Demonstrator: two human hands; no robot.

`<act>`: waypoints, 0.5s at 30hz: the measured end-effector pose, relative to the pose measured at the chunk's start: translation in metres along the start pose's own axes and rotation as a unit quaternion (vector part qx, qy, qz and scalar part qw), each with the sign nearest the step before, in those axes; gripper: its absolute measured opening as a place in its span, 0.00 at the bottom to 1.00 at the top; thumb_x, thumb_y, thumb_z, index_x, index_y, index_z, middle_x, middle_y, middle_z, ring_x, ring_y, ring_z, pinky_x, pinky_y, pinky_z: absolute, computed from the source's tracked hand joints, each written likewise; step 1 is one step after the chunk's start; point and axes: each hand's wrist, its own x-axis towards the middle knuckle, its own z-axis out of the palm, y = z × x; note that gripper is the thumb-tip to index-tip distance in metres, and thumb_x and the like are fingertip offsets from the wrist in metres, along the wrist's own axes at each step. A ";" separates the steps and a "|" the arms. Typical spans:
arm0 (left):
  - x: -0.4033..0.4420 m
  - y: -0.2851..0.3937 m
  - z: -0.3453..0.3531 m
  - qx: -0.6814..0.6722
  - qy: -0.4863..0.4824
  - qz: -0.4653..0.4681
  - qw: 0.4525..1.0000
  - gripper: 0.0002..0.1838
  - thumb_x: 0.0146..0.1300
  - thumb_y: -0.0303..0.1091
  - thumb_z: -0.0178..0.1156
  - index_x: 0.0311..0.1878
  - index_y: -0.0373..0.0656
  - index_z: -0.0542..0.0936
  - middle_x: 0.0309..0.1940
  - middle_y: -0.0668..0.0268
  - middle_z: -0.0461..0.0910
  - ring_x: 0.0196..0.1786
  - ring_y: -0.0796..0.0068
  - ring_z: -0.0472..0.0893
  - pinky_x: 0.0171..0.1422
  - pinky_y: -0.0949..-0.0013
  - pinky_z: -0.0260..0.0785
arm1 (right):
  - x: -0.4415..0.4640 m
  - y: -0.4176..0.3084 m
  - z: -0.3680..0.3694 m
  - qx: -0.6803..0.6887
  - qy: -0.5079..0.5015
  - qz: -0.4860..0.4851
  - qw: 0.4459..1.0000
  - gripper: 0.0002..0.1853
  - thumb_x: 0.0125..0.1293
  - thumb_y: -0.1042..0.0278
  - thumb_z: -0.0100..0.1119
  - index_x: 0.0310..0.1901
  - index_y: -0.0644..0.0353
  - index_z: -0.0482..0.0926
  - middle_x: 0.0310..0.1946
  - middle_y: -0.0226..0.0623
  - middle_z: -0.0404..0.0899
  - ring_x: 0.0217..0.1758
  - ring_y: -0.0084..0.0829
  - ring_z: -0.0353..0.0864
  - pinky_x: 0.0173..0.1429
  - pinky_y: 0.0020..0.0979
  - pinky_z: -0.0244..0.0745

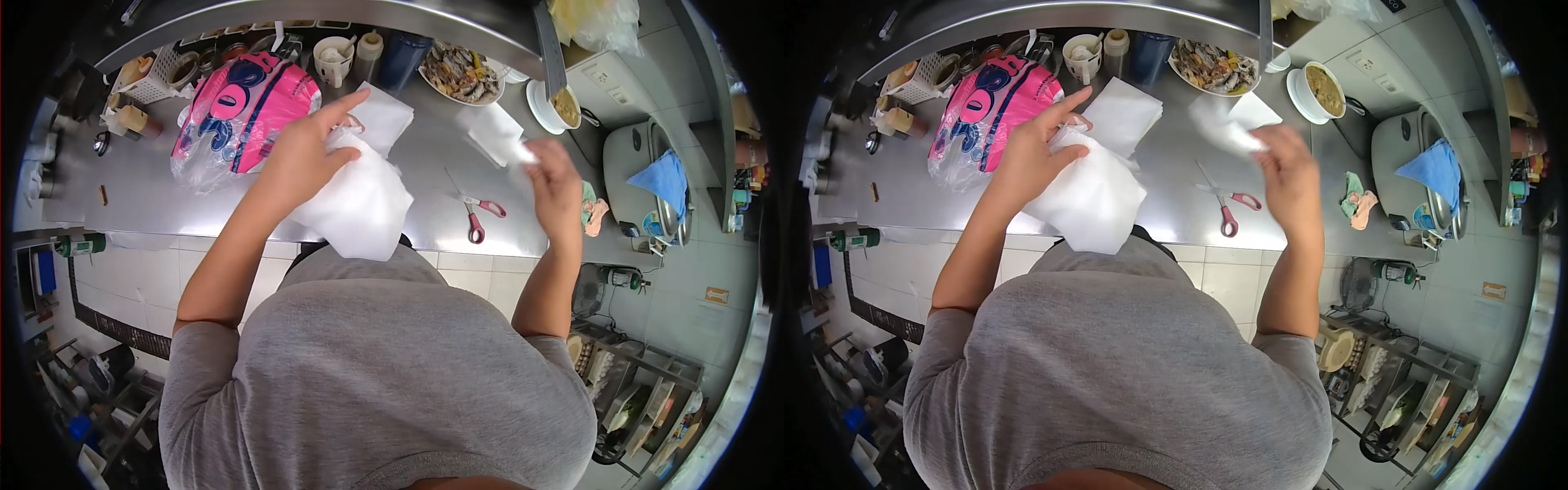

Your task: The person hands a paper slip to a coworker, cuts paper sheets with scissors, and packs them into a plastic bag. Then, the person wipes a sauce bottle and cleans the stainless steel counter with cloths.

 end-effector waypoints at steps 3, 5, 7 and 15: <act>0.004 0.005 0.012 -0.033 0.053 0.023 0.998 0.38 0.53 0.18 0.65 0.69 0.51 0.68 0.41 0.63 0.83 0.47 0.75 0.80 0.58 0.70 0.70 | 0.000 -0.040 0.007 0.166 -0.155 0.040 0.973 0.08 0.62 0.73 0.64 0.42 0.62 0.80 0.35 0.34 0.81 0.38 0.26 0.80 0.44 0.25 0.74; 0.013 0.005 0.023 -0.068 0.075 0.041 0.994 0.38 0.54 0.20 0.65 0.69 0.51 0.68 0.42 0.63 0.83 0.46 0.74 0.81 0.57 0.70 0.71 | 0.008 -0.052 0.020 0.221 -0.212 0.004 0.952 0.08 0.60 0.78 0.64 0.41 0.66 0.79 0.37 0.32 0.80 0.41 0.22 0.76 0.46 0.23 0.71; 0.022 0.006 0.029 -0.055 0.109 0.070 0.990 0.37 0.54 0.21 0.66 0.69 0.52 0.68 0.43 0.62 0.84 0.45 0.74 0.82 0.55 0.70 0.72 | 0.020 -0.058 0.039 0.203 -0.228 -0.040 0.951 0.07 0.61 0.76 0.63 0.41 0.63 0.79 0.35 0.33 0.80 0.38 0.25 0.78 0.44 0.25 0.72; 0.032 0.009 0.023 -0.006 0.132 0.073 0.989 0.34 0.56 0.20 0.65 0.67 0.50 0.70 0.43 0.60 0.85 0.43 0.75 0.84 0.50 0.73 0.74 | 0.043 -0.067 0.045 0.194 -0.249 -0.114 0.942 0.05 0.61 0.75 0.62 0.38 0.63 0.79 0.33 0.40 0.78 0.36 0.35 0.78 0.42 0.30 0.72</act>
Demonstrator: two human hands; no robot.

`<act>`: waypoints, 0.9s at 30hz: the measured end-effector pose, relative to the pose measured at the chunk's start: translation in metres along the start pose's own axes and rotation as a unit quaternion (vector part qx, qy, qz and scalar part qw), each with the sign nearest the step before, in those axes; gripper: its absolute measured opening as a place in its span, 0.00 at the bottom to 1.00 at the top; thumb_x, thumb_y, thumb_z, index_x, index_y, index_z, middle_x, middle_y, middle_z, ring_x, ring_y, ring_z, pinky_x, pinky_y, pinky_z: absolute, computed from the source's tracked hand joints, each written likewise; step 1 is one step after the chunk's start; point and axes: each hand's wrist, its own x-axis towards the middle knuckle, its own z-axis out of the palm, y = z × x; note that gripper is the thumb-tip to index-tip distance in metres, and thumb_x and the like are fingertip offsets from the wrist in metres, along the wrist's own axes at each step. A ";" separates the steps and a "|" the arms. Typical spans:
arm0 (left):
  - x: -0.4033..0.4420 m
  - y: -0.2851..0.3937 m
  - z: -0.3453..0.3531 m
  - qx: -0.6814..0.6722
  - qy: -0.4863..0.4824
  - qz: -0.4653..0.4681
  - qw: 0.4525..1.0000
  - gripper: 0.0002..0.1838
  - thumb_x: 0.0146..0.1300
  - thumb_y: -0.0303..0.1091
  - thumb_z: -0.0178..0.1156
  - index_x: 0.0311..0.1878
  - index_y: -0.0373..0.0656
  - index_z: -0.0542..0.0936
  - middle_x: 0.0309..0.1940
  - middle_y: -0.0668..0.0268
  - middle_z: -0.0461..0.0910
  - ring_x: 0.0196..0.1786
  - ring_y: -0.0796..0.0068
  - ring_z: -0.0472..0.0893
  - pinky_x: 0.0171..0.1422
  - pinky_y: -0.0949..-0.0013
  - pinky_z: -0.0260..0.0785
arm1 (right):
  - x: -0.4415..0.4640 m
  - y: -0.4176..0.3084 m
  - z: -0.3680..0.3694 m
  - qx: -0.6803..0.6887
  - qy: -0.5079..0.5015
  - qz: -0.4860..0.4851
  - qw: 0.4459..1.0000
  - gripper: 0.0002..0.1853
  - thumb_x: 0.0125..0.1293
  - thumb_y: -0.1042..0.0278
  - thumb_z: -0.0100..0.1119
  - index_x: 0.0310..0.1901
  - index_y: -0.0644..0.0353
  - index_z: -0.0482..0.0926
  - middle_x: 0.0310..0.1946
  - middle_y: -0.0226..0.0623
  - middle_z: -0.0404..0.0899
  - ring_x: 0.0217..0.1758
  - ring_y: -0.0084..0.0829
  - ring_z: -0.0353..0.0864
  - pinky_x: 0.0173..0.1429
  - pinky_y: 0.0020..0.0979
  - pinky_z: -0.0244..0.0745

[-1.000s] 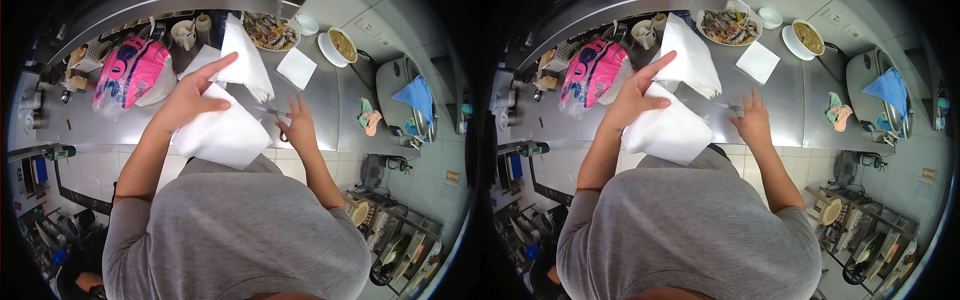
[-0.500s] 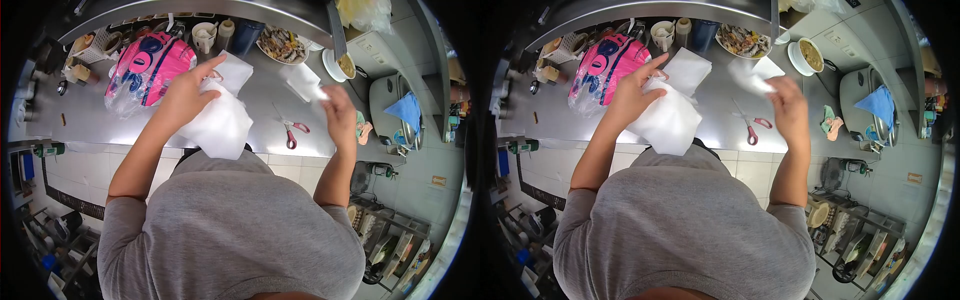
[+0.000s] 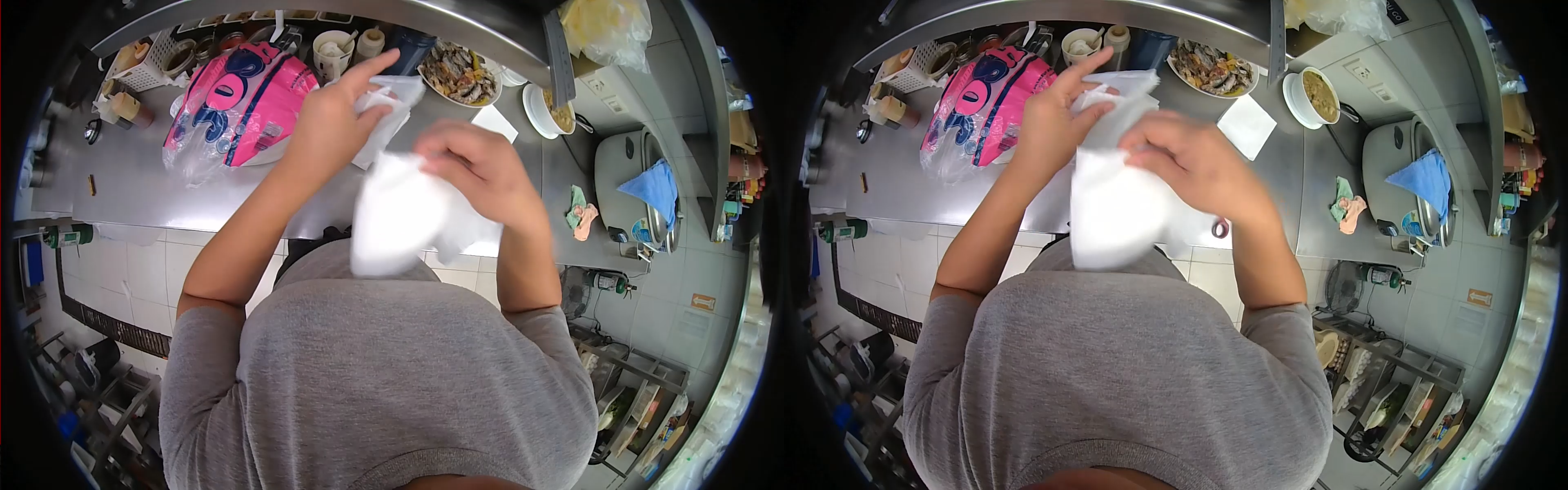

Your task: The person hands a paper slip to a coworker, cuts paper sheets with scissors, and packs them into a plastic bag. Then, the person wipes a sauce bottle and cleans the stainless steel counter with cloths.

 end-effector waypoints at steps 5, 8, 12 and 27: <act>-0.018 -0.005 0.009 -0.256 -0.034 -0.086 0.962 0.30 0.60 0.17 0.58 0.67 0.46 0.70 0.36 0.66 0.83 0.39 0.84 0.78 0.44 0.79 0.68 | 0.013 0.030 0.027 0.031 0.111 0.049 0.992 0.07 0.60 0.74 0.64 0.38 0.64 0.79 0.33 0.38 0.79 0.35 0.34 0.79 0.41 0.30 0.74; -0.028 0.002 -0.003 -0.211 -0.068 -0.128 0.967 0.28 0.63 0.20 0.56 0.67 0.47 0.70 0.27 0.71 0.81 0.30 0.89 0.73 0.35 0.80 0.65 | 0.012 0.038 0.034 0.051 0.128 0.079 0.987 0.08 0.58 0.73 0.66 0.38 0.64 0.79 0.34 0.39 0.79 0.36 0.35 0.80 0.40 0.30 0.75; -0.037 0.013 -0.002 -0.130 -0.067 -0.073 0.987 0.29 0.61 0.21 0.55 0.68 0.48 0.69 0.33 0.67 0.83 0.26 0.82 0.73 0.33 0.77 0.64 | 0.009 0.042 0.037 0.054 0.137 0.089 0.985 0.10 0.57 0.72 0.67 0.40 0.63 0.80 0.37 0.40 0.80 0.38 0.38 0.81 0.42 0.32 0.76; -0.062 -0.075 -0.017 -0.114 0.005 -0.195 0.974 0.17 0.69 0.29 0.52 0.59 0.38 0.75 0.45 0.63 0.82 0.43 0.77 0.79 0.50 0.74 0.71 | -0.005 0.146 0.024 0.189 0.179 0.228 0.938 0.10 0.67 0.73 0.56 0.48 0.65 0.76 0.35 0.33 0.81 0.39 0.21 0.78 0.45 0.25 0.73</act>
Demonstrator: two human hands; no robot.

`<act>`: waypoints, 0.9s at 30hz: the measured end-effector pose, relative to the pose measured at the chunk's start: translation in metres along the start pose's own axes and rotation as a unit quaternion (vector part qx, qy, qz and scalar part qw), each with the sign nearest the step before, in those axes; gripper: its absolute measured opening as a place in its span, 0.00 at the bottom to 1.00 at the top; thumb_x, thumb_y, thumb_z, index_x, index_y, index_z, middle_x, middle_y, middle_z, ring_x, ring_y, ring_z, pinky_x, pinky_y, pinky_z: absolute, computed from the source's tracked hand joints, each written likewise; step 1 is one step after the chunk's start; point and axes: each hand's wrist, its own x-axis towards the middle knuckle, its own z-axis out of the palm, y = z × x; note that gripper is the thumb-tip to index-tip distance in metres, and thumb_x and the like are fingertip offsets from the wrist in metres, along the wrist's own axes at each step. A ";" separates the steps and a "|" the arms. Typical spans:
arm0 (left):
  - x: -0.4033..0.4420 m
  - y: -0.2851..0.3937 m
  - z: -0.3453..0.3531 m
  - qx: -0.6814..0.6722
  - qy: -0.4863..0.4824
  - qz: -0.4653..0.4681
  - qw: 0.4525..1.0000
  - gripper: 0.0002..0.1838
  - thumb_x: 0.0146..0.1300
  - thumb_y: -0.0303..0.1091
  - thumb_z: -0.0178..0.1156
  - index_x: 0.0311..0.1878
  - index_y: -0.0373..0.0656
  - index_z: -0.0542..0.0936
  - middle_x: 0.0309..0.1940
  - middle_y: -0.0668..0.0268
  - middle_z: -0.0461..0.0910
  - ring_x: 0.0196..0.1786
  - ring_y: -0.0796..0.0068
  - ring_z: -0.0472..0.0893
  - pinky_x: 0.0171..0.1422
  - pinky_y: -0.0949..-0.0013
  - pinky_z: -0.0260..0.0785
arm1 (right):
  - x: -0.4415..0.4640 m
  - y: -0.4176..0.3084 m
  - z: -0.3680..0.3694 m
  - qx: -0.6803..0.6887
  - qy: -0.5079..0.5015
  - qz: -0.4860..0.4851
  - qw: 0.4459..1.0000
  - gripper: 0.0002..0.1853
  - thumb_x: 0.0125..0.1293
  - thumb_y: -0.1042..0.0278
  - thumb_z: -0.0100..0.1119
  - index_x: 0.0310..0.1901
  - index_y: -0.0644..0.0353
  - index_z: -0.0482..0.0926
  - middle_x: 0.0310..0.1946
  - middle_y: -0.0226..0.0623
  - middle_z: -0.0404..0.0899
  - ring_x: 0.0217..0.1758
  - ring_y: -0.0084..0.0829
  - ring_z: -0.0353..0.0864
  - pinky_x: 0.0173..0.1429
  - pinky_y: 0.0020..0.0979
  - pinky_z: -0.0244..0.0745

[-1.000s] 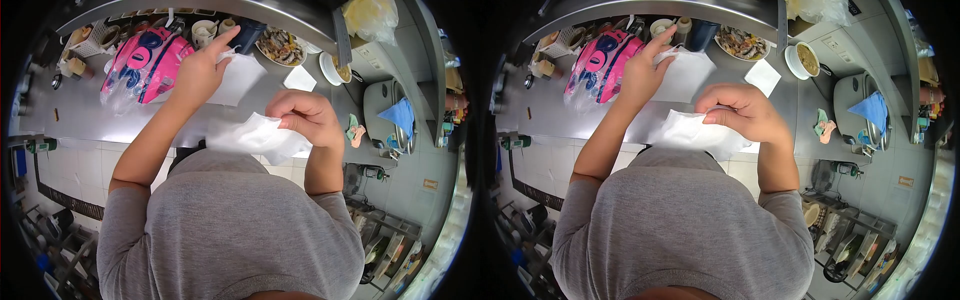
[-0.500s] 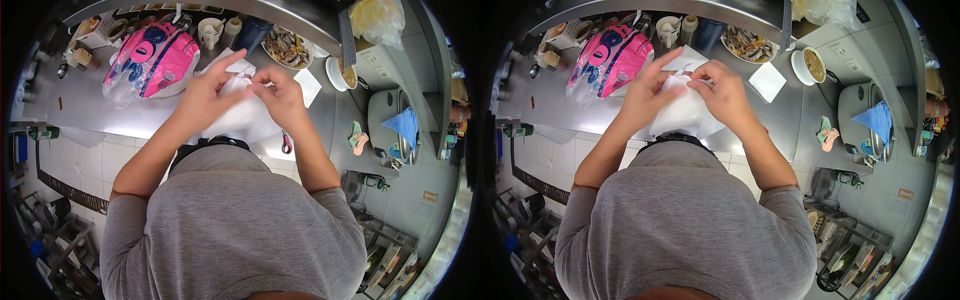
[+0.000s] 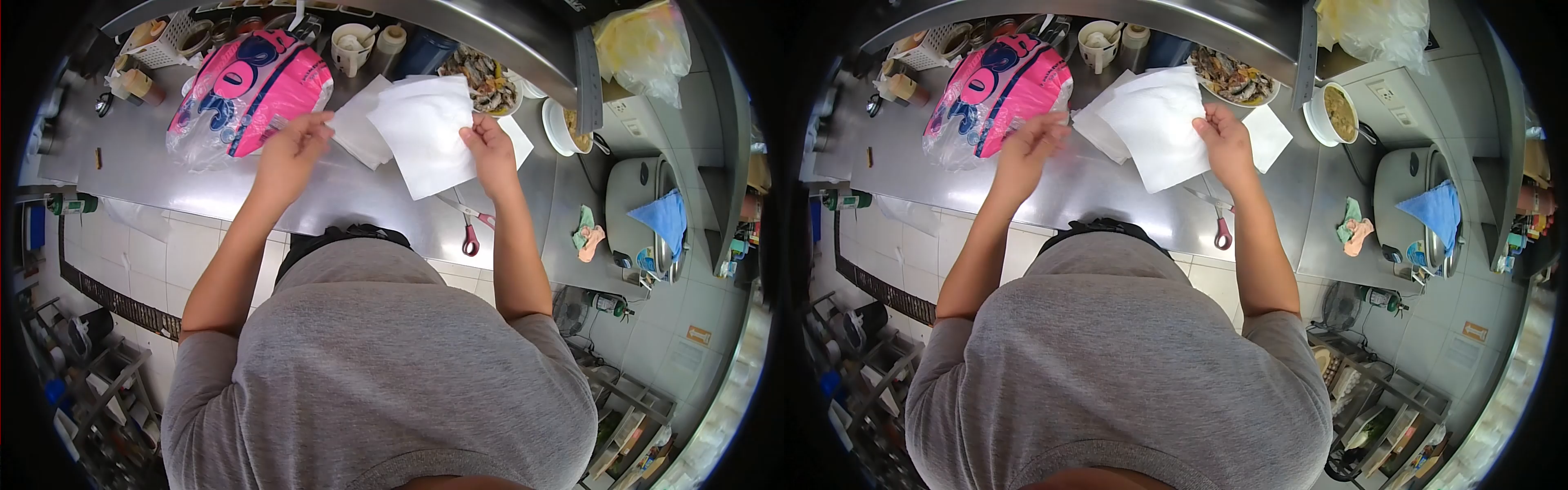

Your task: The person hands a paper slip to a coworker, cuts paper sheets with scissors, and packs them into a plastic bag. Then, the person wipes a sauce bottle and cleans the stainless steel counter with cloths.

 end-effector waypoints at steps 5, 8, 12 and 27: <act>-0.001 -0.029 0.006 0.226 -0.122 -0.050 0.965 0.20 0.63 0.26 0.53 0.59 0.36 0.73 0.47 0.53 0.80 0.49 0.62 0.80 0.56 0.66 0.70 | 0.020 -0.025 0.021 -0.014 -0.088 -0.008 0.996 0.09 0.68 0.72 0.55 0.47 0.66 0.76 0.36 0.32 0.80 0.38 0.22 0.78 0.47 0.25 0.73; 0.006 -0.050 0.015 0.265 -0.093 0.019 0.960 0.23 0.61 0.25 0.53 0.62 0.35 0.70 0.54 0.47 0.75 0.57 0.52 0.75 0.63 0.61 0.65 | 0.037 -0.015 0.043 0.216 -0.045 0.035 0.975 0.08 0.68 0.72 0.55 0.45 0.66 0.75 0.38 0.34 0.80 0.38 0.24 0.78 0.48 0.26 0.73; 0.036 -0.089 0.029 0.286 -0.045 0.051 0.956 0.31 0.60 0.24 0.52 0.68 0.33 0.61 0.64 0.40 0.65 0.63 0.46 0.70 0.68 0.58 0.61 | 0.066 0.074 0.079 0.242 0.045 0.174 0.954 0.09 0.68 0.70 0.55 0.45 0.65 0.76 0.38 0.34 0.80 0.37 0.27 0.80 0.44 0.29 0.76; 0.051 -0.126 0.054 0.075 0.027 -0.098 0.992 0.23 0.67 0.40 0.53 0.62 0.39 0.74 0.41 0.51 0.82 0.44 0.59 0.81 0.53 0.65 0.70 | 0.013 0.100 0.056 0.079 0.067 0.239 0.965 0.12 0.62 0.66 0.63 0.40 0.66 0.75 0.31 0.35 0.77 0.29 0.26 0.77 0.29 0.29 0.74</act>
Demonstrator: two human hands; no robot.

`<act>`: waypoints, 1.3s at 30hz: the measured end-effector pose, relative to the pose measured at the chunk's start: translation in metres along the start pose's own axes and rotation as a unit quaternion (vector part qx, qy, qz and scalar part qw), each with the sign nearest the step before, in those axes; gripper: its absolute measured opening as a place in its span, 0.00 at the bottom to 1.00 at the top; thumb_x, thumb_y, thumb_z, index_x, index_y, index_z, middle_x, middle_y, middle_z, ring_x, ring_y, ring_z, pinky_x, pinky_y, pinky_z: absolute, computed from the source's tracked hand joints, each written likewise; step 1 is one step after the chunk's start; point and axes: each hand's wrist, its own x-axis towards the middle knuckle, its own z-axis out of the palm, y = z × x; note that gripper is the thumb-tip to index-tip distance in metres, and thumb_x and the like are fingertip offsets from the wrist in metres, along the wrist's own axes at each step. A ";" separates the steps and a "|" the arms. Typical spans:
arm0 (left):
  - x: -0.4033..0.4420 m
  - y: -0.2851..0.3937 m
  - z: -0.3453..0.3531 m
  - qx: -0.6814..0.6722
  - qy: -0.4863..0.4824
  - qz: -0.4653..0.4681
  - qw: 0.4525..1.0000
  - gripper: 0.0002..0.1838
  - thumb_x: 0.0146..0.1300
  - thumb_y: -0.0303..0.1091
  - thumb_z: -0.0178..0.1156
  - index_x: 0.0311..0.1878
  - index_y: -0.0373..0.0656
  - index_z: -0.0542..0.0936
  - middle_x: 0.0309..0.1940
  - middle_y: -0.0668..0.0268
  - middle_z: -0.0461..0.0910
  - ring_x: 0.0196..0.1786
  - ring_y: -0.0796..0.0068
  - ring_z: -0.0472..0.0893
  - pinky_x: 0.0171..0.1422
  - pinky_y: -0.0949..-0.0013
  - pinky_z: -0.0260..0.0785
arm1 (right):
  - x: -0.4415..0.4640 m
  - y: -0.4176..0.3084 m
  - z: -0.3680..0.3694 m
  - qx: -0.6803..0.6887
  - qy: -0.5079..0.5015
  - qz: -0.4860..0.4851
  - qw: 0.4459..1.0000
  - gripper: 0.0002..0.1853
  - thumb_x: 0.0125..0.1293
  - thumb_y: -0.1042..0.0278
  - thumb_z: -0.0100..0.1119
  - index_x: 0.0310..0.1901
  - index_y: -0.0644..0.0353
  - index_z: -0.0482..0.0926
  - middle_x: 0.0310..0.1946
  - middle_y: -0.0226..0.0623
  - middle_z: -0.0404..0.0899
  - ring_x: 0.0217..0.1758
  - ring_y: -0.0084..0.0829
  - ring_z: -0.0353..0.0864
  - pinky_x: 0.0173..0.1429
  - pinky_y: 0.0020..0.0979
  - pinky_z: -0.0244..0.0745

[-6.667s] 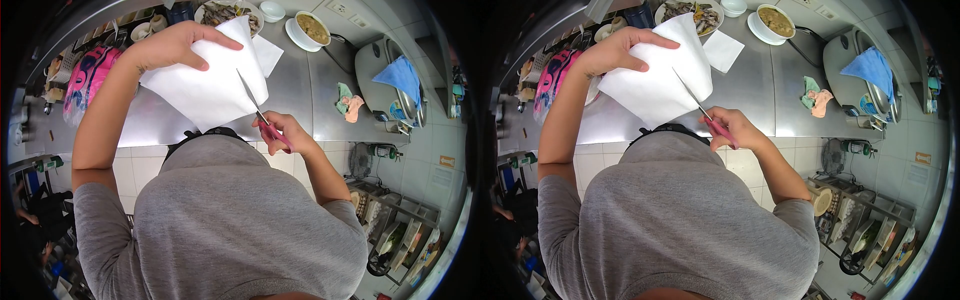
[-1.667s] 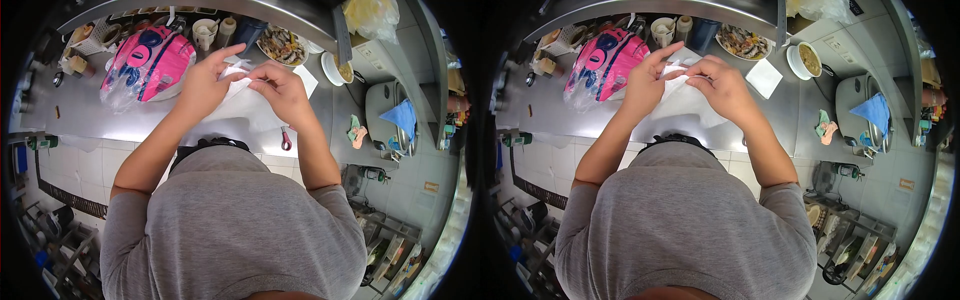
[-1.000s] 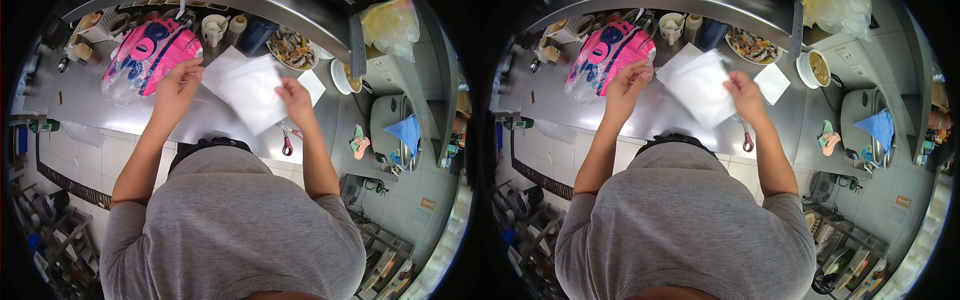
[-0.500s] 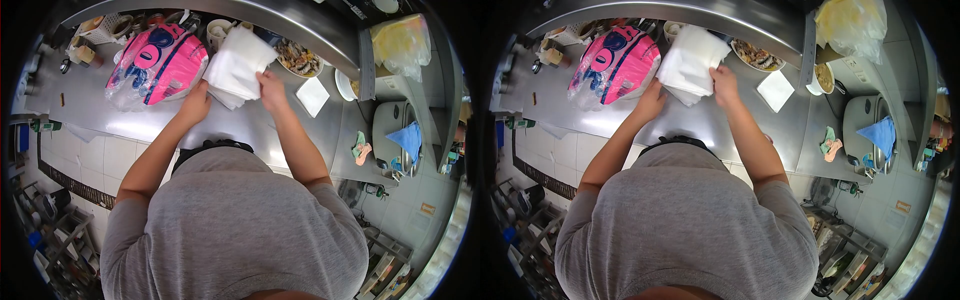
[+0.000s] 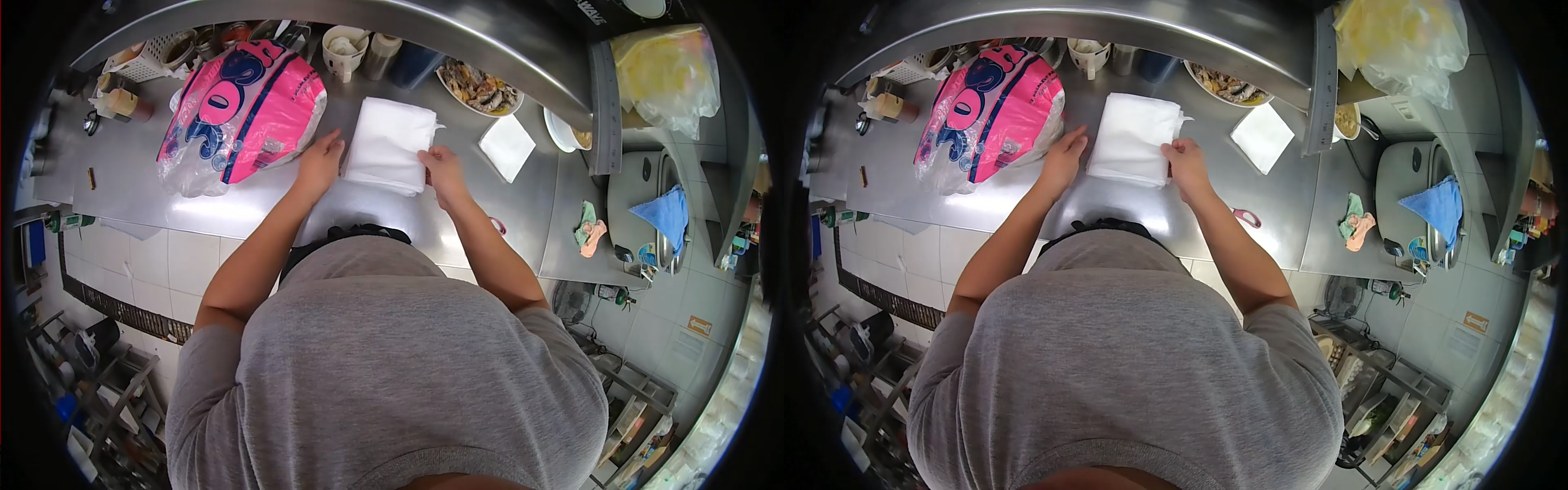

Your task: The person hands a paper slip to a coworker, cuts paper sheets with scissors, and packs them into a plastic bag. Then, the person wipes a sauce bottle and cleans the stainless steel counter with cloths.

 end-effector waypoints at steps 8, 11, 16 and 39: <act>0.004 0.037 0.026 -0.147 -0.031 -0.105 0.983 0.36 0.71 0.51 0.50 0.72 0.35 0.57 0.65 0.49 0.67 0.65 0.60 0.70 0.69 0.68 0.57 | 0.007 0.012 -0.019 -0.132 0.113 -0.047 0.984 0.27 0.65 0.54 0.61 0.57 0.70 0.71 0.40 0.41 0.79 0.40 0.30 0.78 0.44 0.30 0.75; 0.003 0.060 0.030 -0.215 -0.073 -0.193 0.954 0.42 0.70 0.54 0.50 0.74 0.32 0.49 0.72 0.50 0.56 0.73 0.59 0.59 0.75 0.65 0.48 | 0.005 0.021 0.003 -0.072 0.117 -0.050 0.989 0.31 0.67 0.53 0.59 0.63 0.69 0.66 0.47 0.43 0.78 0.45 0.30 0.78 0.48 0.30 0.73; -0.010 0.073 0.035 -0.217 -0.106 -0.190 0.952 0.42 0.69 0.55 0.51 0.74 0.34 0.50 0.75 0.52 0.49 0.78 0.56 0.46 0.78 0.58 0.39 | -0.010 0.007 0.015 -0.063 0.020 -0.099 0.993 0.29 0.68 0.55 0.57 0.63 0.66 0.67 0.52 0.45 0.77 0.51 0.32 0.76 0.54 0.33 0.72; 0.016 0.052 0.101 0.455 -0.066 0.286 0.841 0.37 0.65 0.59 0.50 0.74 0.54 0.57 0.77 0.59 0.46 0.79 0.52 0.42 0.76 0.36 0.27 | 0.085 0.013 -0.027 -0.111 0.081 -0.298 0.945 0.09 0.58 0.68 0.64 0.38 0.63 0.81 0.28 0.47 0.83 0.32 0.42 0.84 0.40 0.36 0.77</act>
